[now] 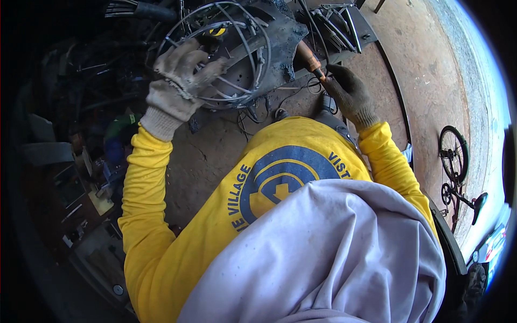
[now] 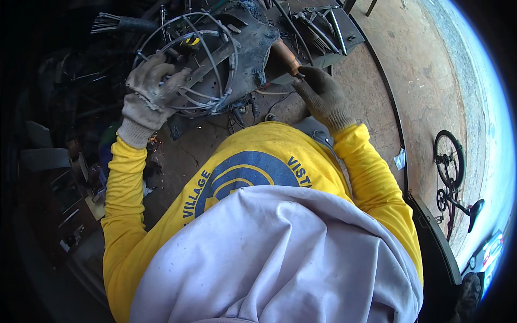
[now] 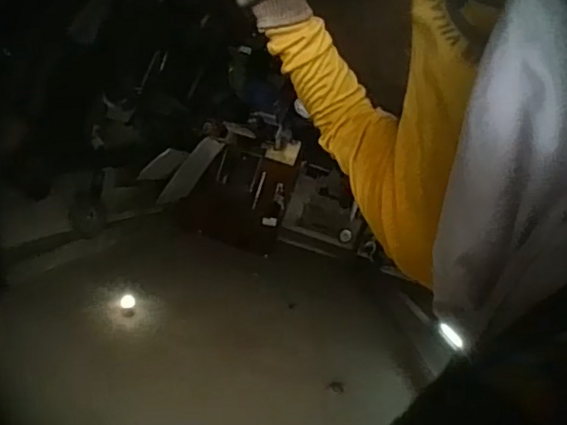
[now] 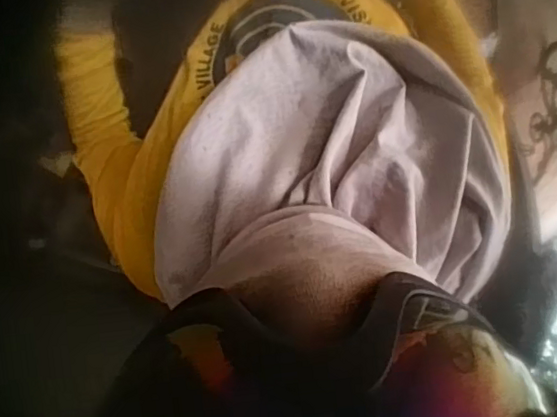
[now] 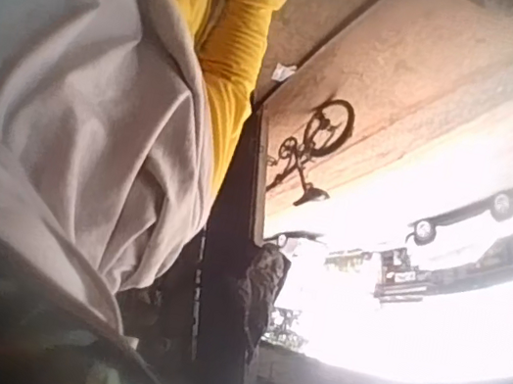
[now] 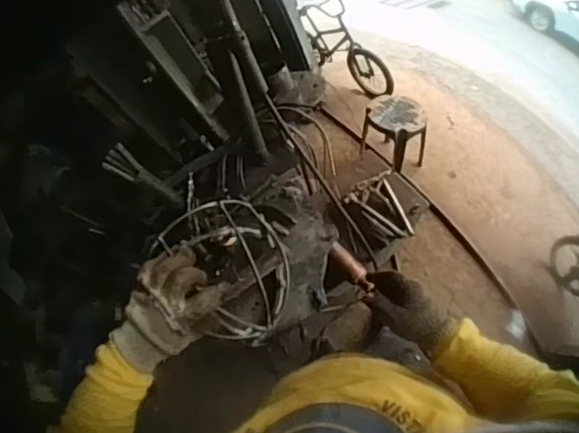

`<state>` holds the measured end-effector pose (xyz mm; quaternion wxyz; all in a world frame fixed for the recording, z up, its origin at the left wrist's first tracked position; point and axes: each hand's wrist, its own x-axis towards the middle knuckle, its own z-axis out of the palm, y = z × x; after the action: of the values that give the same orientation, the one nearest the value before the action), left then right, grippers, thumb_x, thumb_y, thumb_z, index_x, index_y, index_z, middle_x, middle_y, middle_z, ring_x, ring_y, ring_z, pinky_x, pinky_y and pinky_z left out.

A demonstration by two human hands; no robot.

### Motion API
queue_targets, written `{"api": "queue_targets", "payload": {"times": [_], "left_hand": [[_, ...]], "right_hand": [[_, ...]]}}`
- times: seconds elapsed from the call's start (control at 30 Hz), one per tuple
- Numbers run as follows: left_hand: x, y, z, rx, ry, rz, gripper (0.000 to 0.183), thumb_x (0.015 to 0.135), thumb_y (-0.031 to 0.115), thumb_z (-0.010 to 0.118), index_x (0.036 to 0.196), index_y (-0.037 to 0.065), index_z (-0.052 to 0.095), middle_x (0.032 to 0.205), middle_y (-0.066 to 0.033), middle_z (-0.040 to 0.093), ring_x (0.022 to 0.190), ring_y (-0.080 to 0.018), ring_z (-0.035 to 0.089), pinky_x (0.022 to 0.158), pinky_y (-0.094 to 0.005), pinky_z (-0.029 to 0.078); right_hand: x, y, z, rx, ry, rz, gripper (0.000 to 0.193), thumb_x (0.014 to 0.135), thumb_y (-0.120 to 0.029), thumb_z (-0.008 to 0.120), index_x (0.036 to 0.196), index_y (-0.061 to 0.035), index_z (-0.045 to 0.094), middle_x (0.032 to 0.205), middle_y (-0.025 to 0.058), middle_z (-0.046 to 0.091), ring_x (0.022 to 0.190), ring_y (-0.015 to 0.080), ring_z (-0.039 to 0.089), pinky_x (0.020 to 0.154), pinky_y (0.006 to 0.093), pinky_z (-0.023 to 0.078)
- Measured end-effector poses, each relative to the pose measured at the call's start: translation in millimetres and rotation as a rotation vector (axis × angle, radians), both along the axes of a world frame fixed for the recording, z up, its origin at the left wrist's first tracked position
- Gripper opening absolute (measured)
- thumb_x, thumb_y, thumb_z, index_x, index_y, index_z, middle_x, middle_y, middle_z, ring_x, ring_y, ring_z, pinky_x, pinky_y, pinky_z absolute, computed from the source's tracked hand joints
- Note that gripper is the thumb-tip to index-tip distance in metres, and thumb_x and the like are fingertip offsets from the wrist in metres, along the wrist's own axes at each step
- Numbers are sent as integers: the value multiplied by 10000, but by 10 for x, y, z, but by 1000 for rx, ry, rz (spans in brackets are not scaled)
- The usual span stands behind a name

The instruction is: The person measures a spherical wire metal structure with a tape measure, then uses an angle grinder to smooth or cut parts of the structure on a workbench.

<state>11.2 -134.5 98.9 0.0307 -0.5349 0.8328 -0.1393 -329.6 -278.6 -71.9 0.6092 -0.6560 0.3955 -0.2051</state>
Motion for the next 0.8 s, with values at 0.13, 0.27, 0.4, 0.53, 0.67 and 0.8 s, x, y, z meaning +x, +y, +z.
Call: {"api": "queue_targets", "payload": {"times": [0.13, 0.27, 0.4, 0.53, 0.67, 0.8], "left_hand": [[140, 90, -40, 50, -32, 88, 593, 802, 418, 736, 1366, 286, 613, 1189, -35, 565, 1229, -329, 545, 964, -498, 471], [247, 172, -208, 59, -69, 112, 619, 755, 375, 773, 1350, 296, 620, 1211, -37, 567, 1236, -335, 544, 982, -510, 466], [292, 105, -263, 38, -57, 54, 633, 718, 323, 802, 1327, 319, 632, 1230, -33, 563, 1238, -332, 545, 977, -524, 476], [271, 68, -334, -42, -8, 37, 650, 671, 161, 805, 1259, 370, 622, 1193, 0, 519, 1245, -279, 535, 943, -487, 515], [259, 70, -415, -89, 10, 41, 574, 722, 164, 822, 1231, 336, 620, 1187, -20, 503, 1235, -288, 527, 921, -482, 543], [215, 71, -375, -71, 17, 67, 600, 694, 148, 828, 1243, 283, 624, 1202, -39, 531, 1233, -317, 530, 944, -498, 521]], "right_hand": [[366, -188, 152, -89, -23, 141, 455, 951, -278, 722, 1307, -11, 631, 1191, 191, 714, 1099, 260, 705, 961, 346, 551], [753, -152, 167, -65, -247, 280, 484, 939, -327, 719, 1316, -36, 636, 1184, 158, 724, 1102, 261, 709, 971, 358, 557], [1041, -109, 378, -129, -111, 437, 575, 913, -472, 686, 1303, -51, 637, 1186, 180, 717, 1094, 335, 700, 972, 411, 549], [1325, -62, 610, -178, -30, 489, 532, 934, -422, 677, 1271, -13, 640, 1115, 211, 725, 1069, 363, 702, 945, 425, 552], [1542, 16, 650, -208, 116, 585, 492, 950, -445, 632, 1204, -25, 664, 1084, 233, 717, 1059, 405, 685, 937, 460, 545], [1614, 68, 585, -201, 58, 590, 424, 951, -418, 608, 1126, -41, 692, 1056, 239, 708, 1047, 423, 674, 914, 498, 537]]}}
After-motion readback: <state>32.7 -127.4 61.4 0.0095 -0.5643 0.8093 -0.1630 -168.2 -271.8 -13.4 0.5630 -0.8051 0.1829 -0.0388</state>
